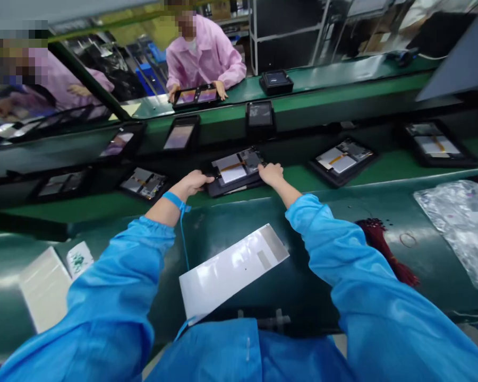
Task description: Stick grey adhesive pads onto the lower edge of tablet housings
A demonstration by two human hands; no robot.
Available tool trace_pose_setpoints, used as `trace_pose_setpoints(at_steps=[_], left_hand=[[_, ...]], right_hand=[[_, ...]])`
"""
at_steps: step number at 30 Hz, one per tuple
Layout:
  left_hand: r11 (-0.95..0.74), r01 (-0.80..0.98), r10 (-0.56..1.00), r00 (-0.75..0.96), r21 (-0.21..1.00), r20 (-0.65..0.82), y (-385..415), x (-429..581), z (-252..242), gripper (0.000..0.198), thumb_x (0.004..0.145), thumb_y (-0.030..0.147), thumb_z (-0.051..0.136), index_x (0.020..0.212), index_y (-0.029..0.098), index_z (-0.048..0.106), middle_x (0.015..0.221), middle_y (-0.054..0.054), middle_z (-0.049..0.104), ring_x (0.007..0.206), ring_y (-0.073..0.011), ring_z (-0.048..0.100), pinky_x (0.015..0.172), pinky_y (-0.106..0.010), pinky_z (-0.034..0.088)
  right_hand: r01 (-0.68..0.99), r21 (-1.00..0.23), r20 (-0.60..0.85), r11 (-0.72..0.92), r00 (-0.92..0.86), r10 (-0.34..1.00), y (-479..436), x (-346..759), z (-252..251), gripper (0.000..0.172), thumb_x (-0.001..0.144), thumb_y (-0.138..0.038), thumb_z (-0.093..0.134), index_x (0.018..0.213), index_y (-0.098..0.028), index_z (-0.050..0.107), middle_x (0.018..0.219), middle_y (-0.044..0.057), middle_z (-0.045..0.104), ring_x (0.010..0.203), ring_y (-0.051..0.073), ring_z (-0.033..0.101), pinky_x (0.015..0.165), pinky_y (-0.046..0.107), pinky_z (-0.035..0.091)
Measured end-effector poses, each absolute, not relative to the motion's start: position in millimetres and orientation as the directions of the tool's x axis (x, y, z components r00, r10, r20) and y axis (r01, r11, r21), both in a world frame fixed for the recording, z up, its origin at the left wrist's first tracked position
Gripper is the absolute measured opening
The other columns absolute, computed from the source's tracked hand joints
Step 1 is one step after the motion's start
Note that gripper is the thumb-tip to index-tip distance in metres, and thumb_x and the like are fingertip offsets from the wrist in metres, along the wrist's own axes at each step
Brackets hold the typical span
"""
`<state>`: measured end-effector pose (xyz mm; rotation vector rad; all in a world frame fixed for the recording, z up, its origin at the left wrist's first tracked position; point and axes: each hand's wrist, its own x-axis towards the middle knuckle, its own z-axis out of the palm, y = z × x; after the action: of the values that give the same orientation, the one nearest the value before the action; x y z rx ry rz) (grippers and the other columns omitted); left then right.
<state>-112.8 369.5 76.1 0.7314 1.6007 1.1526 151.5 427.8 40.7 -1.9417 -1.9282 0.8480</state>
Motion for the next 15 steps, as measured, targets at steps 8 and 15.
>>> trace_pose_setpoints(at_steps=[8, 15], left_hand=[[0.545, 0.021, 0.79, -0.346, 0.838, -0.505, 361.9, -101.7, 72.5, 0.026, 0.09, 0.004, 0.079, 0.113, 0.009, 0.066, 0.094, -0.006, 0.072, 0.088, -0.0175, 0.07, 0.089, -0.037, 0.062], [0.444, 0.308, 0.896, -0.176, 0.841, -0.408, 206.9, -113.1, 93.5, 0.06, 0.087, 0.025, 0.086, 0.138, 0.017, 0.055, 0.124, -0.011, 0.068, 0.104, -0.0233, 0.068, 0.107, -0.05, 0.055]], right_hand=[[0.572, -0.785, -0.232, -0.238, 0.085, 0.969, 439.5, 150.2, 39.2, 0.039, 0.115, -0.037, 0.048, 0.144, -0.013, 0.054, 0.134, 0.021, 0.072, 0.121, 0.028, 0.073, 0.1, 0.049, 0.062], [0.223, -0.956, -0.214, -0.189, -0.09, 0.973, 430.4, 192.6, 38.7, 0.031, 0.107, -0.037, 0.069, 0.127, -0.015, 0.064, 0.124, 0.013, 0.078, 0.112, 0.021, 0.078, 0.099, 0.036, 0.066]])
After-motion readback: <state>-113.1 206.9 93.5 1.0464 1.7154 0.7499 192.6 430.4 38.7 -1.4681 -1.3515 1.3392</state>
